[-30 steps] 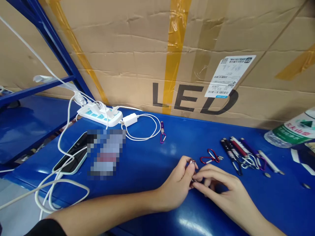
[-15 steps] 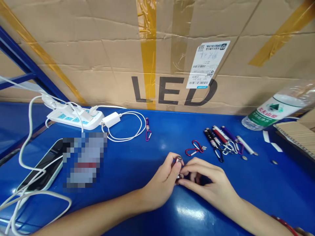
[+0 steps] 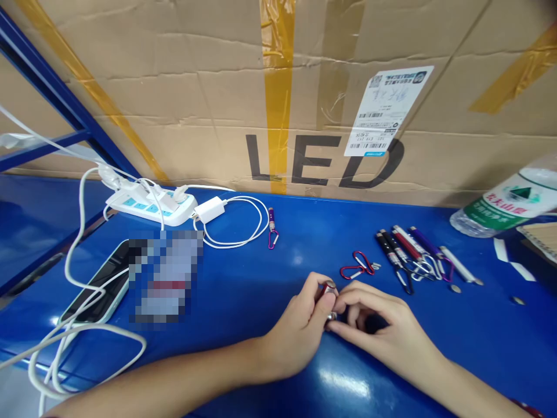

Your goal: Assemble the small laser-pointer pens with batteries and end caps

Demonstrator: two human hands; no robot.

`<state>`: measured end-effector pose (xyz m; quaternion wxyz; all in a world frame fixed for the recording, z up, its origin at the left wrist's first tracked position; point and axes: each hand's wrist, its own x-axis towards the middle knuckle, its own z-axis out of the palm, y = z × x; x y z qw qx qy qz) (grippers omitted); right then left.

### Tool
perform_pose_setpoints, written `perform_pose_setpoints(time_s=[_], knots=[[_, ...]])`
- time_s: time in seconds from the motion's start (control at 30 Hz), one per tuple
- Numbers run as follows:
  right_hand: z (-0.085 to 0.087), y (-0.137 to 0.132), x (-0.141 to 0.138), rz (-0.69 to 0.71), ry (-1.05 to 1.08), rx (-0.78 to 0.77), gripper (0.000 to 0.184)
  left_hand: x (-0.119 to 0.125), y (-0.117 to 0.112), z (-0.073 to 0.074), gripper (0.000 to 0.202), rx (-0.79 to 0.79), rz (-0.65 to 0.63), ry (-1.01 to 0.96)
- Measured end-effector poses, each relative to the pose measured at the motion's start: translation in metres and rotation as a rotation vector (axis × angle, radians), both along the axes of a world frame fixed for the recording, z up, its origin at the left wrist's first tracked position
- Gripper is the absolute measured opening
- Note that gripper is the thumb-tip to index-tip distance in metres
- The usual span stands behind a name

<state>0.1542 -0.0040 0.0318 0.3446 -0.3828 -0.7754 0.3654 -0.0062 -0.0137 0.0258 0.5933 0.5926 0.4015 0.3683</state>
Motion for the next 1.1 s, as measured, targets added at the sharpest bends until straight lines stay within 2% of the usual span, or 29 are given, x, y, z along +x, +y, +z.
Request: perform_pose_setpoints(time_s=[0.2,0.43,0.6,0.73,0.9,1.1], knots=[[-0.003,0.001,0.001,-0.022,-0.001,-0.014,0.007,0.0,-0.004,0.002,0.012,0.024,0.083,0.054],[0.005,0.003,-0.001,-0.039,0.041,-0.063,0.009,-0.001,-0.004,0.007,0.013,0.084,0.101,0.092],[0.011,0.006,0.002,-0.192,0.15,-0.002,0.008,-0.002,0.0,0.009,0.012,0.209,0.206,0.186],[0.013,0.008,0.005,-0.284,0.184,0.084,0.01,-0.001,0.0,0.009,0.013,0.291,0.156,0.218],[0.013,0.007,0.01,-0.22,0.157,0.165,0.005,-0.001,-0.002,0.005,0.015,0.319,0.131,0.248],[0.011,0.009,0.012,-0.158,0.169,0.136,0.005,-0.002,-0.001,0.002,0.021,0.329,0.121,0.246]])
